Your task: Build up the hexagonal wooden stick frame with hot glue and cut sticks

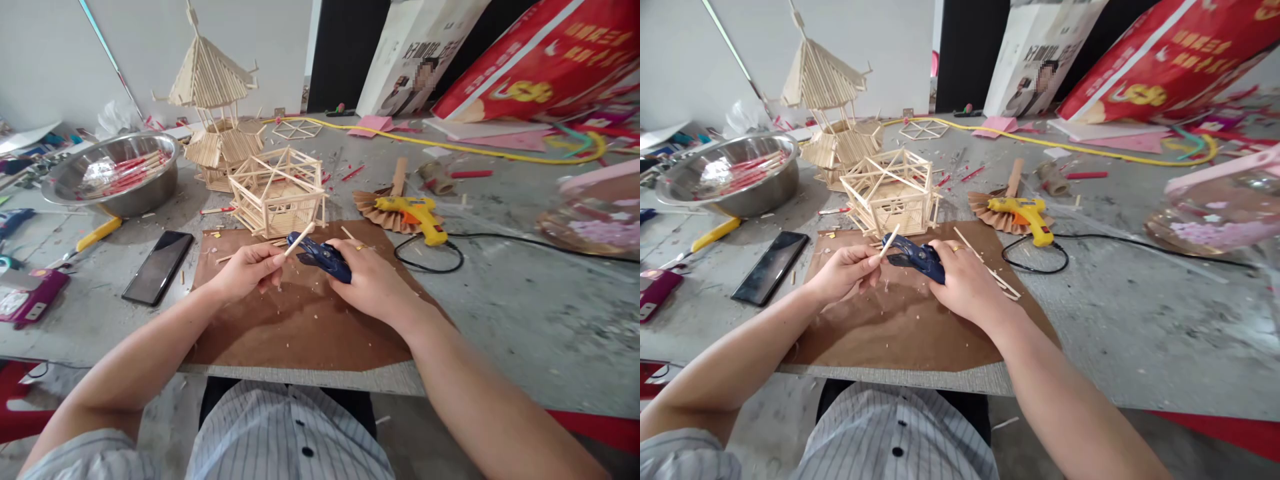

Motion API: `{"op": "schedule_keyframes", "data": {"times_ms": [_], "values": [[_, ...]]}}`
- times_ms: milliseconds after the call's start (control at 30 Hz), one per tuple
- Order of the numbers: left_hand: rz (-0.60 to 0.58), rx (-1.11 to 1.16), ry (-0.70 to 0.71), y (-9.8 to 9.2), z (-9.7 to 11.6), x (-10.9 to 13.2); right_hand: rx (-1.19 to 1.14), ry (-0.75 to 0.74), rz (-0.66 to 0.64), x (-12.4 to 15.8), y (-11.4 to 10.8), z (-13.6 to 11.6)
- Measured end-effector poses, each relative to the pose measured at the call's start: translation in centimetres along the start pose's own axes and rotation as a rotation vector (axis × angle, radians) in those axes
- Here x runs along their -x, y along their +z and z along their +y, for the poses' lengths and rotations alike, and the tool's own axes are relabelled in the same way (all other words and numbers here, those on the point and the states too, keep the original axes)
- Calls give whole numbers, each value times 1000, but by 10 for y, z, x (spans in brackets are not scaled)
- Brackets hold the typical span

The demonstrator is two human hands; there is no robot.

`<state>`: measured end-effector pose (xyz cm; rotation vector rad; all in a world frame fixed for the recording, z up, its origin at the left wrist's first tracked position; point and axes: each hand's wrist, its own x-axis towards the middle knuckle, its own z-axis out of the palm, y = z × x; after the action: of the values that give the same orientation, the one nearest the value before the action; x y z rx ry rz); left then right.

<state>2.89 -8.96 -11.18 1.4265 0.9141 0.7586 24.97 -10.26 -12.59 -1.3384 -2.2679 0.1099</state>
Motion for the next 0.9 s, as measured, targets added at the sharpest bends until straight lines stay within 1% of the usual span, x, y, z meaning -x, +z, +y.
{"op": "schedule_keyframes", "data": {"times_ms": [133, 233, 400, 533, 900], "values": [[-93, -56, -28, 5, -3, 0, -27, -25, -1, 1, -1, -3], [-122, -34, -20, 9, -4, 0, -45, -39, -14, 1, -1, -5], [-127, 27, 15, 12, -2, 2, -52, -69, -12, 2, -1, -5], [-114, 56, -28, 14, -1, 4, -40, -72, -4, 3, 0, -4], [-110, 136, -79, 17, 0, 7, -48, -38, -45, 3, -2, -4]]}}
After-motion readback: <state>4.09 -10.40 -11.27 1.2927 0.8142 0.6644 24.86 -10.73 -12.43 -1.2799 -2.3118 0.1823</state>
